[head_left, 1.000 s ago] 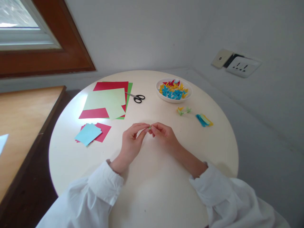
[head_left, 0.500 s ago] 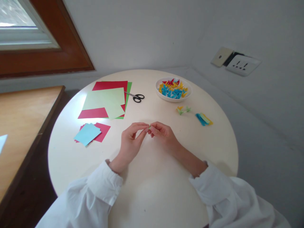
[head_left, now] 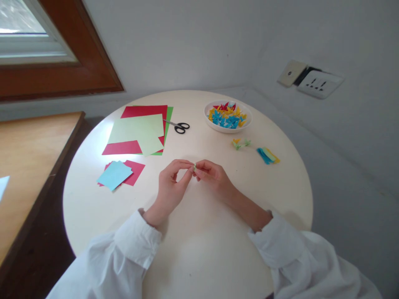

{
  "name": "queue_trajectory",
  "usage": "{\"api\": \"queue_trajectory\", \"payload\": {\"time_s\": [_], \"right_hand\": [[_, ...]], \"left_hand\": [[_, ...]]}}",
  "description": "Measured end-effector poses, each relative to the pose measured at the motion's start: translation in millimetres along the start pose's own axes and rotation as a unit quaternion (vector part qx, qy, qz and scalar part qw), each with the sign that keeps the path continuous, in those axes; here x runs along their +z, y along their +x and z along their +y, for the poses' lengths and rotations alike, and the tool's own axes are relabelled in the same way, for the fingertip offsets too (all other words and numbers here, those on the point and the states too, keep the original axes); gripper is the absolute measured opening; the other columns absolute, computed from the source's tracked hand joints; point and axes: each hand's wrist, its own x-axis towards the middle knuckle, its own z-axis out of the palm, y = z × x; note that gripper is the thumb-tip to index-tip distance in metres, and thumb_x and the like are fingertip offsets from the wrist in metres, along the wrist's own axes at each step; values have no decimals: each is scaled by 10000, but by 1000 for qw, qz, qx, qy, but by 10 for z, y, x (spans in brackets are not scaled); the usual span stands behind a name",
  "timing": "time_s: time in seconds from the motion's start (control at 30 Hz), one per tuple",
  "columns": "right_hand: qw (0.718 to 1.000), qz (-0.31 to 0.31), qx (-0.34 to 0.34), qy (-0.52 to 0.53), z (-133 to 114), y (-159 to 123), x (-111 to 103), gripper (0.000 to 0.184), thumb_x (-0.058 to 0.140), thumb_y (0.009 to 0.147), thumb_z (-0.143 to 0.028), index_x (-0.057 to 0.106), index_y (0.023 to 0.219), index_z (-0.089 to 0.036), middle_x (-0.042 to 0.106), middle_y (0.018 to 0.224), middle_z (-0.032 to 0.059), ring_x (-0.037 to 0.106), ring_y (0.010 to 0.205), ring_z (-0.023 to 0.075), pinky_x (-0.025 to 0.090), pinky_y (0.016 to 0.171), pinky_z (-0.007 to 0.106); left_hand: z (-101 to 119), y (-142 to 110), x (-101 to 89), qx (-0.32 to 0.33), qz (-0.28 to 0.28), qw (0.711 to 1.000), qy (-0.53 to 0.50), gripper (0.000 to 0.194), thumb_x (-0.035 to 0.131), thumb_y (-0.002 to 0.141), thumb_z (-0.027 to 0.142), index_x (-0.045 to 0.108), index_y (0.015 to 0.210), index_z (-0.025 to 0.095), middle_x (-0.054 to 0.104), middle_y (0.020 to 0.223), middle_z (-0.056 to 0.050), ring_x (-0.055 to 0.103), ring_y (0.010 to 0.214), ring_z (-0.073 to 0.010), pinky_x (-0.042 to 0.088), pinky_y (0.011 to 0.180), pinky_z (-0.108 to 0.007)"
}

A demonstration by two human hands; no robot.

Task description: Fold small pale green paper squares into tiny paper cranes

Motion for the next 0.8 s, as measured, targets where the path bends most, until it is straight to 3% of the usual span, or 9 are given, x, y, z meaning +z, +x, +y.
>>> {"api": "queue_trajectory", "payload": {"time_s": [0.43,0.8], "right_hand": [[1000,26,6,2,11,-2,13,155,604,711,-326,607,724,-172,606,688,-1,545,671,124,444,649,269],[997,25,-21,-70,37,-21,14,111,571,732,-266,585,676,-172,574,675,-13,539,682,121,423,664,259]], "left_hand": [[26,-5,8,-39,-3,999,3,63,633,744,215,672,725,170,687,760,-35,617,745,-154,481,702,-266],[-45,39,8,-122,62,988,-64,101,647,728,254,642,718,153,679,724,-25,616,707,-139,477,703,-270]]}}
